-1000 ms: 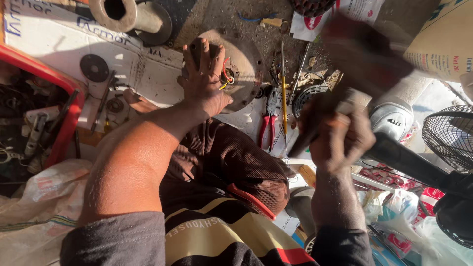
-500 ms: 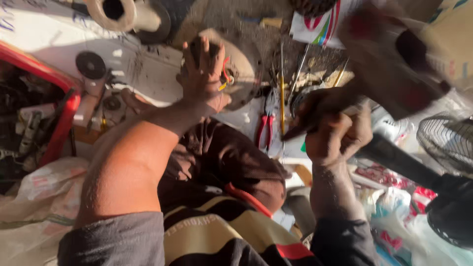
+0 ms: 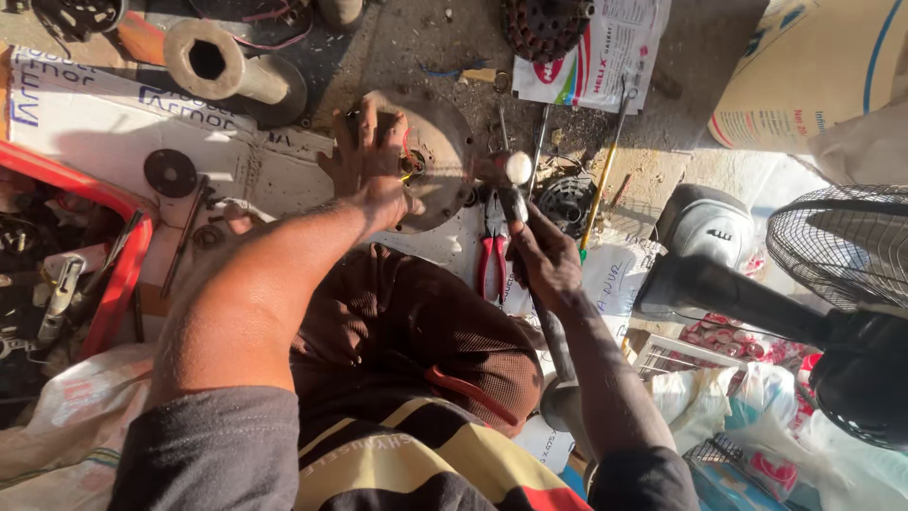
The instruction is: The person assembles an electric motor by inserting a rotor into a stator and securing it with a metal plate. They use a hammer to tap the components into place and a screwdriver to tighten screws on the plate.
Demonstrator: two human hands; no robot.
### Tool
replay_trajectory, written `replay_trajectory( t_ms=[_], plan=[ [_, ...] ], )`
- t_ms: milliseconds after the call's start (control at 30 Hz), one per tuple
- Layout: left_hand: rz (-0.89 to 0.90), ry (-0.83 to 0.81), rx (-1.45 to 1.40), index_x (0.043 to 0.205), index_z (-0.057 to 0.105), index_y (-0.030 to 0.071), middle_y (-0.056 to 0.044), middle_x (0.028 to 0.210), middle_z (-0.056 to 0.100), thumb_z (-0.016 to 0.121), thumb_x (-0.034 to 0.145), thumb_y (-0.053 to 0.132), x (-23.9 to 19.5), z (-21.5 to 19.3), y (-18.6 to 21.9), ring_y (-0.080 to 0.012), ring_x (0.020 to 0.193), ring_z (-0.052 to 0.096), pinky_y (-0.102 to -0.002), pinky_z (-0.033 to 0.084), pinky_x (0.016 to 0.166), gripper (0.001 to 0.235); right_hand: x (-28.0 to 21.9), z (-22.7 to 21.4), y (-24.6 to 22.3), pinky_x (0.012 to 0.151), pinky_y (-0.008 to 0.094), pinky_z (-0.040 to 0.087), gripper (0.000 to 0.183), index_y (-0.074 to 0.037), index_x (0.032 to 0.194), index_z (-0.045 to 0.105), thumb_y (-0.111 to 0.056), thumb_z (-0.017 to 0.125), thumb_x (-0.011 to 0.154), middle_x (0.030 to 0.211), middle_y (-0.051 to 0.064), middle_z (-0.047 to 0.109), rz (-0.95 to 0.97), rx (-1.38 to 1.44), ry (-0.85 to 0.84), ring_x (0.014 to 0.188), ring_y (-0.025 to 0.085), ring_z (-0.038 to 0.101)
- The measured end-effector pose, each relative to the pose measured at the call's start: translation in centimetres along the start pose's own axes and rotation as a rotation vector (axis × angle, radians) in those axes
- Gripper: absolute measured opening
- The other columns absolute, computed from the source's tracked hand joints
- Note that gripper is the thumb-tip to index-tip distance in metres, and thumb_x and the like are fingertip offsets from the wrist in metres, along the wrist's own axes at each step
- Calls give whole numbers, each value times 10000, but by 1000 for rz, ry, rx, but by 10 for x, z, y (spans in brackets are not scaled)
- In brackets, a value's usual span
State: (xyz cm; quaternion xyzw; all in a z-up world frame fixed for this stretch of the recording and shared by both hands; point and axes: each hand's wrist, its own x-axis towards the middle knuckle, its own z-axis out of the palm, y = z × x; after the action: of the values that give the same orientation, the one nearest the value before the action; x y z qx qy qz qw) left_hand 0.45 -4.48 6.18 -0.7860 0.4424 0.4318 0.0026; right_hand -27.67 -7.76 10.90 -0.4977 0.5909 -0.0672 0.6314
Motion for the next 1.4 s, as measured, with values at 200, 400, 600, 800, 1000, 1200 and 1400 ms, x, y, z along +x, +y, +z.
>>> replay_trajectory(
  t_ms=[200, 400, 600, 800, 1000, 1200, 1400],
  plan=[
    [68, 37, -26, 1622, 114, 415, -172, 1682, -140, 998, 551, 515, 31, 2, -16, -494, 1537, -64, -752, 277, 1132, 1392, -24, -26, 48, 417, 250, 430, 529, -103, 1433, 614, -386, 636, 987, 687, -4, 639, 153, -113, 71, 493, 60, 525],
    [-57, 83, -158, 1635, 55, 412, -253, 1656, -146, 1004, 506, 595, 13, 19, -11, -530, 1527, -25, -707, 313, 1149, 1486, -28, -22, 62, 480, 232, 458, 459, -8, 1313, 701, -378, 672, 1042, 739, 2, 659, 146, -118, 102, 565, 48, 563],
    [-255, 164, -211, 1692, -53, 333, -279, 1661, -81, 981, 580, 438, -20, 25, -1, -518, 1502, 29, -765, 305, 1126, 1522, -17, -1, 28, 411, 244, 428, 512, -126, 1487, 565, -291, 623, 1005, 709, -10, 648, -10, -18, 17, 484, 57, 517],
    [-37, -13, 41, 1639, -1, 404, -62, 1694, -208, 936, 676, 454, 2, 2, 8, -469, 1541, -162, -819, 250, 1097, 1344, 10, 16, -44, 442, 233, 444, 544, -128, 1565, 488, -270, 613, 1055, 719, 43, 668, -386, -378, -55, 550, 53, 556],
    [-8, 19, -8, 1653, 112, 369, -86, 1716, -163, 894, 703, 385, 4, 30, -3, -516, 1540, -135, -841, 313, 1027, 1231, -28, 3, -117, 624, 307, 546, 441, -12, 1084, 645, -453, 625, 1073, 935, 82, 686, -797, 359, -106, 714, 155, 656],
    [84, 146, -38, 1665, 151, 324, -98, 1706, -125, 898, 767, 381, 0, 29, -5, -540, 1512, -115, -883, 281, 963, 1169, 27, 48, -43, 548, 287, 521, 530, -180, 1554, 492, -327, 589, 1054, 811, 19, 683, -122, -374, -163, 606, 106, 545],
    [28, 61, -94, 1647, 133, 360, -37, 1721, -139, 976, 629, 371, 4, 4, 4, -438, 1560, -130, -809, 245, 1098, 1322, 26, -1, 3, 506, 257, 425, 589, -200, 1573, 502, -350, 640, 1020, 727, -14, 589, -90, -221, -38, 590, 52, 484]
  ],
)
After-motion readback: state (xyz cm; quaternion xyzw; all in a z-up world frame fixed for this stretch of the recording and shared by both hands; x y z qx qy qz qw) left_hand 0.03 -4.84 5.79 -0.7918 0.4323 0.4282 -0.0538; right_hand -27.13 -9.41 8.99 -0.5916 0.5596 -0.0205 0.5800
